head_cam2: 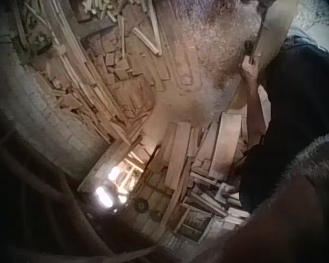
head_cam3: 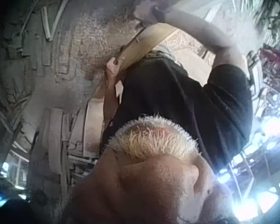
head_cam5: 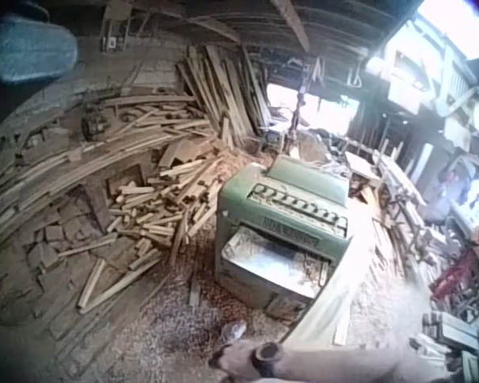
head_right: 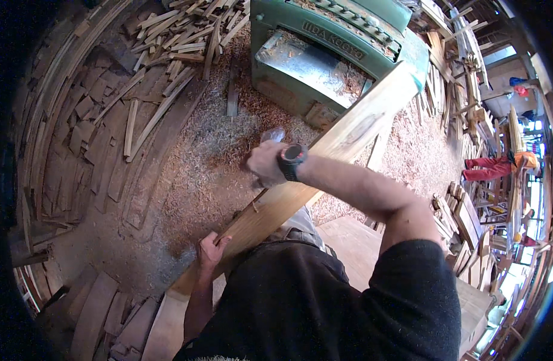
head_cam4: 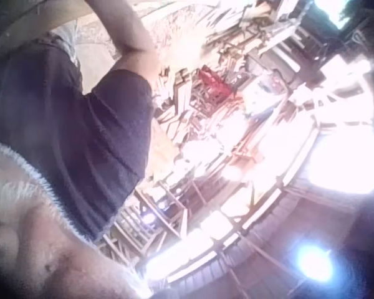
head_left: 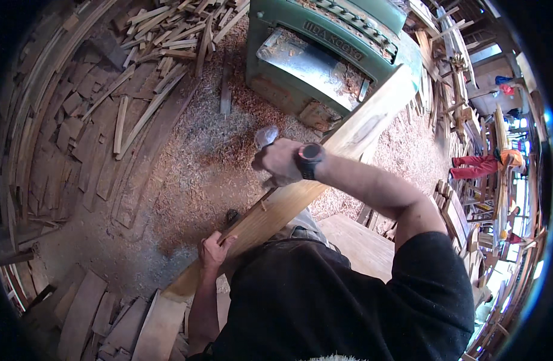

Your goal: The person measures a wooden board with a tape measure, feeds it through a planer machine, and repeatedly measures and planes the board.

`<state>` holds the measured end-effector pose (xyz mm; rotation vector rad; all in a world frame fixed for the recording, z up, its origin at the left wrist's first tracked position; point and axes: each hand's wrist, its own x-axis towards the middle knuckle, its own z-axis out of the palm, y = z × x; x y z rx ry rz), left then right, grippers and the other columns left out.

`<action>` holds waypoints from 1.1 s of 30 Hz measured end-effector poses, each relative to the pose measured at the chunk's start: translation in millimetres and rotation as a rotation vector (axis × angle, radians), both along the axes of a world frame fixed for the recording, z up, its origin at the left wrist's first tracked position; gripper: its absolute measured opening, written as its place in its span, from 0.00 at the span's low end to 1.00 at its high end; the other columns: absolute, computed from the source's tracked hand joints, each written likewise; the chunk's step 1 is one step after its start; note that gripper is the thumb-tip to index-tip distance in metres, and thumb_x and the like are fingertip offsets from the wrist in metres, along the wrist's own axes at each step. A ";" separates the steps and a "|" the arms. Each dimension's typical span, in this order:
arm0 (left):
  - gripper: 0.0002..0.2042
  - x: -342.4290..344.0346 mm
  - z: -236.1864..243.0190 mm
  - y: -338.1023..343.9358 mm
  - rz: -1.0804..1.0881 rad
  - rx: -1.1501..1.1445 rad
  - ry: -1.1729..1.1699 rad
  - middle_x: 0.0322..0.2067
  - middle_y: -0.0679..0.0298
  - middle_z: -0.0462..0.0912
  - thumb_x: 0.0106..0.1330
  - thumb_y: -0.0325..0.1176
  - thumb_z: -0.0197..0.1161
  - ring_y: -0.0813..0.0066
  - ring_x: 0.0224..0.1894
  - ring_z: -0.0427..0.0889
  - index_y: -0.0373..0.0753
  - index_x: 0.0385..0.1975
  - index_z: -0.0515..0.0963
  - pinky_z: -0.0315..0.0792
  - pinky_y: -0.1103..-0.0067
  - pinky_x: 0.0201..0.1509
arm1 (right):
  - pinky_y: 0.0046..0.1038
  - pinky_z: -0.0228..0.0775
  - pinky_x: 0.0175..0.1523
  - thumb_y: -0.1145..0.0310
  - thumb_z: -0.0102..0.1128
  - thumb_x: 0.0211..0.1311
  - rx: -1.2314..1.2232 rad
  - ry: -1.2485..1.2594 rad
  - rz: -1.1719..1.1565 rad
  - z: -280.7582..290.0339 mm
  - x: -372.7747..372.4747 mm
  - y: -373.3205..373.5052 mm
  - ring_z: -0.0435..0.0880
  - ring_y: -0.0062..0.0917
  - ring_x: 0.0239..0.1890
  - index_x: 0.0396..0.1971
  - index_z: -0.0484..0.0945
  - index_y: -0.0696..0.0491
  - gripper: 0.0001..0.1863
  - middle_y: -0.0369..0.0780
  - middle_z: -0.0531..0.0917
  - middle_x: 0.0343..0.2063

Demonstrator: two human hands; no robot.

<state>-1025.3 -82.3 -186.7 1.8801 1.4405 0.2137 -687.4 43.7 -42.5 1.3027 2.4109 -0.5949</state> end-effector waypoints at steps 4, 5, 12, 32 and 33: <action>0.26 -29.8 1.6 6.5 0.091 -0.107 -0.075 0.18 0.45 0.75 0.58 0.54 0.68 0.44 0.22 0.76 0.33 0.19 0.74 0.69 0.62 0.27 | 0.34 0.71 0.32 0.62 0.66 0.59 0.529 0.720 -0.592 7.4 22.6 -38.6 0.80 0.34 0.26 0.32 0.79 0.56 0.13 0.43 0.79 0.26; 0.26 -40.9 1.5 6.5 0.105 -0.101 -0.067 0.18 0.45 0.75 0.58 0.54 0.68 0.44 0.22 0.76 0.33 0.19 0.74 0.69 0.62 0.27 | 0.31 0.68 0.29 0.65 0.66 0.59 0.545 0.770 -0.814 7.4 16.6 -50.8 0.76 0.31 0.23 0.31 0.78 0.57 0.11 0.42 0.77 0.22; 0.24 -102.3 -17.2 10.0 0.090 -0.069 -0.011 0.19 0.43 0.76 0.60 0.50 0.67 0.44 0.23 0.76 0.31 0.21 0.75 0.68 0.62 0.28 | 0.30 0.70 0.35 0.51 0.74 0.50 0.513 0.885 -1.517 -103.0 -9.6 -108.4 0.74 0.27 0.28 0.35 0.73 0.59 0.28 0.40 0.76 0.24; 0.22 -85.0 -53.7 9.9 0.030 -0.205 0.037 0.24 0.40 0.77 0.63 0.47 0.63 0.40 0.29 0.78 0.28 0.25 0.76 0.69 0.61 0.33 | 0.22 0.72 0.39 0.67 0.65 0.63 -0.044 1.673 -1.761 -175.9 -47.1 -116.7 0.80 0.19 0.34 0.42 0.75 0.60 0.14 0.38 0.84 0.35; 0.22 -82.9 -52.0 11.5 0.001 -0.222 0.009 0.24 0.40 0.77 0.63 0.47 0.63 0.41 0.29 0.78 0.29 0.25 0.76 0.69 0.61 0.32 | 0.22 0.73 0.40 0.67 0.65 0.63 0.027 1.685 -1.751 -161.6 -44.6 -120.5 0.81 0.20 0.35 0.41 0.75 0.60 0.14 0.39 0.84 0.35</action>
